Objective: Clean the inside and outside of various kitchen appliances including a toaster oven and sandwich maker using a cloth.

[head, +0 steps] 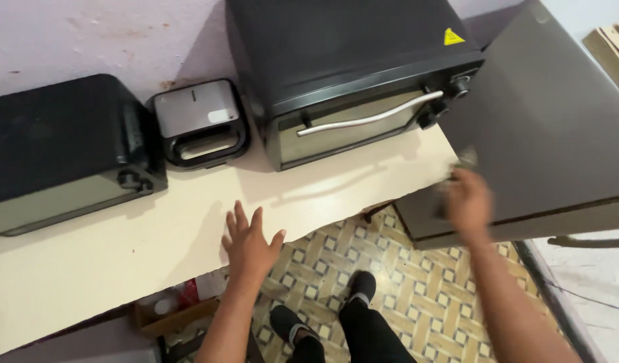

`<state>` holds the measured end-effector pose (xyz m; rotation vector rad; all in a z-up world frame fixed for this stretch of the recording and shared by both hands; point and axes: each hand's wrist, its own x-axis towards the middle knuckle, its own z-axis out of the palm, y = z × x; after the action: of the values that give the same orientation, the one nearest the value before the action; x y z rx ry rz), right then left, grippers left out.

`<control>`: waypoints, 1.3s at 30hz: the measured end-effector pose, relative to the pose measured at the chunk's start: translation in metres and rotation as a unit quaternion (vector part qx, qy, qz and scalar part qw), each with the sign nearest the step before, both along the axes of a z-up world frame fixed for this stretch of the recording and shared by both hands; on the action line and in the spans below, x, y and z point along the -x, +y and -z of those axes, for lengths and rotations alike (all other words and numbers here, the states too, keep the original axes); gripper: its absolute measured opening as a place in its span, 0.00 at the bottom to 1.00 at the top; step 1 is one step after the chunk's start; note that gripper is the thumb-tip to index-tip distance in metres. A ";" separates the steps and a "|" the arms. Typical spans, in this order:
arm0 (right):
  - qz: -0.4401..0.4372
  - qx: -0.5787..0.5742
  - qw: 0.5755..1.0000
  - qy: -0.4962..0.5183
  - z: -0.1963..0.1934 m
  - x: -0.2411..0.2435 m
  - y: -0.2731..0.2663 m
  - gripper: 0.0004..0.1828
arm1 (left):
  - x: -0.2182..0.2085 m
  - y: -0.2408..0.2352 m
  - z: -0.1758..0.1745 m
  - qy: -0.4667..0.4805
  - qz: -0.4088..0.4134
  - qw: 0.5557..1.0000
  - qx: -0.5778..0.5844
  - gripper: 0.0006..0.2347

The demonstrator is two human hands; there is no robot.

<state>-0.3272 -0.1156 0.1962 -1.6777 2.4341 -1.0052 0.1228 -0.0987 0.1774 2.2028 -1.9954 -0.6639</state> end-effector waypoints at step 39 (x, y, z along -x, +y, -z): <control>-0.378 -0.197 0.904 -0.013 0.047 0.107 -0.207 0.27 | 0.357 -0.127 -0.016 -0.117 0.111 0.929 -0.332 0.62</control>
<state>-0.4337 -0.3224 0.1492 -2.1134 1.5412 -0.3834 -0.2344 -0.2259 0.1934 2.5088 -2.4362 -1.3349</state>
